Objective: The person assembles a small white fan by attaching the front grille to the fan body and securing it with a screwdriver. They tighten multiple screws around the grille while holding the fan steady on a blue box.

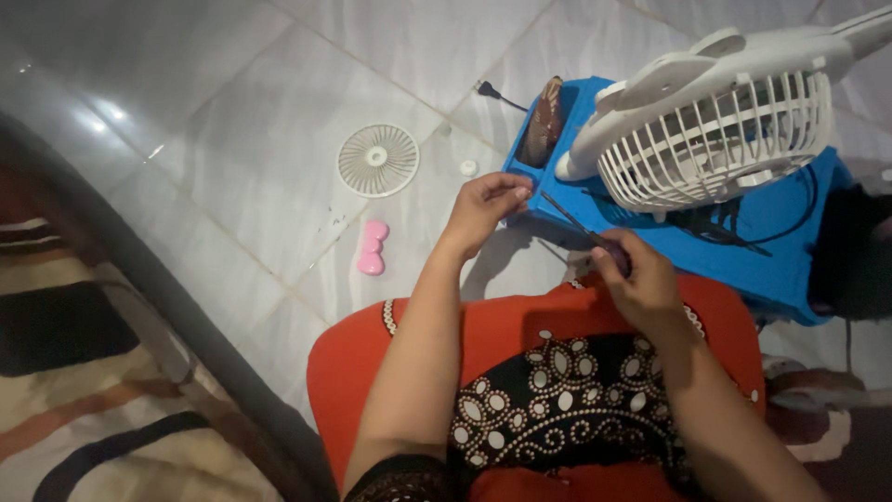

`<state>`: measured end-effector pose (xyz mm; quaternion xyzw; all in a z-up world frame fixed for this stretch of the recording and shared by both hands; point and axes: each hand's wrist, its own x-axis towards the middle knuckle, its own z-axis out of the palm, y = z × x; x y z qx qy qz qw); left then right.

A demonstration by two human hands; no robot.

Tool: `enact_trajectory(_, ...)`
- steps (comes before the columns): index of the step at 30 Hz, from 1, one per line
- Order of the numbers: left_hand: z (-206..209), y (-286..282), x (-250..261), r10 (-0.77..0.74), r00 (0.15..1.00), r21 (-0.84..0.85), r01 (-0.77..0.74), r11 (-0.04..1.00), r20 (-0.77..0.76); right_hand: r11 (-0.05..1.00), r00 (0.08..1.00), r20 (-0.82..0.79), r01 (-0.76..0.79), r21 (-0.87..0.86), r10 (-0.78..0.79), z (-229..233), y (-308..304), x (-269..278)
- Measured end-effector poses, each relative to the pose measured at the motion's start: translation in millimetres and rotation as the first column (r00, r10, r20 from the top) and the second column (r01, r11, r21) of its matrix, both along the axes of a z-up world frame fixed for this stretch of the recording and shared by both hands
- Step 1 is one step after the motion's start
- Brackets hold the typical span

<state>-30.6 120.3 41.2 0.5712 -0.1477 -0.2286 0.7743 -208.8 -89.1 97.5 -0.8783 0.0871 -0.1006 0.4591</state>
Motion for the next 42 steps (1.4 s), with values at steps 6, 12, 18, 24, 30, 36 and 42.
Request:
enact_trajectory(6, 0, 0, -1, -0.032, 0.999, 0.024, 0.031, 0.999, 0.032, 0.99, 1.0, 0.026, -0.008, -0.14, 0.012, -2, 1, 3)
enact_trajectory(12, -1, 2, 0, -0.041, 0.997, 0.027, 0.039, 0.999, 0.059, 0.985, 0.999, -0.045, -0.021, -0.174, 0.014, 1, 3, 3)
enact_trajectory(18, 1, 2, -1, -0.04, 0.994, 0.058, 0.035, 0.998, 0.099, 0.985, 0.999, -0.045, -0.028, -0.168, 0.021, 9, 7, 1)
enact_trajectory(24, 2, 2, -1, -0.042, 0.997, 0.033, 0.04, 0.999, 0.07, 0.99, 0.998, -0.059, -0.039, -0.139, 0.031, 17, 11, -1)
enact_trajectory(30, -2, 1, 0, -0.041, 0.997, 0.031, 0.039, 0.999, 0.07, 0.987, 0.998, -0.054, -0.026, -0.161, 0.017, 17, 11, 1)
enact_trajectory(36, -1, 3, 0, -0.05, 0.995, 0.055, 0.045, 0.997, 0.091, 0.99, 0.997, -0.069, -0.03, -0.136, 0.021, 15, 11, 1)
enact_trajectory(42, 3, 3, -1, -0.045, 0.995, 0.084, 0.037, 0.996, 0.092, 0.985, 0.998, -0.058, -0.028, -0.171, 0.018, 15, 10, 1)
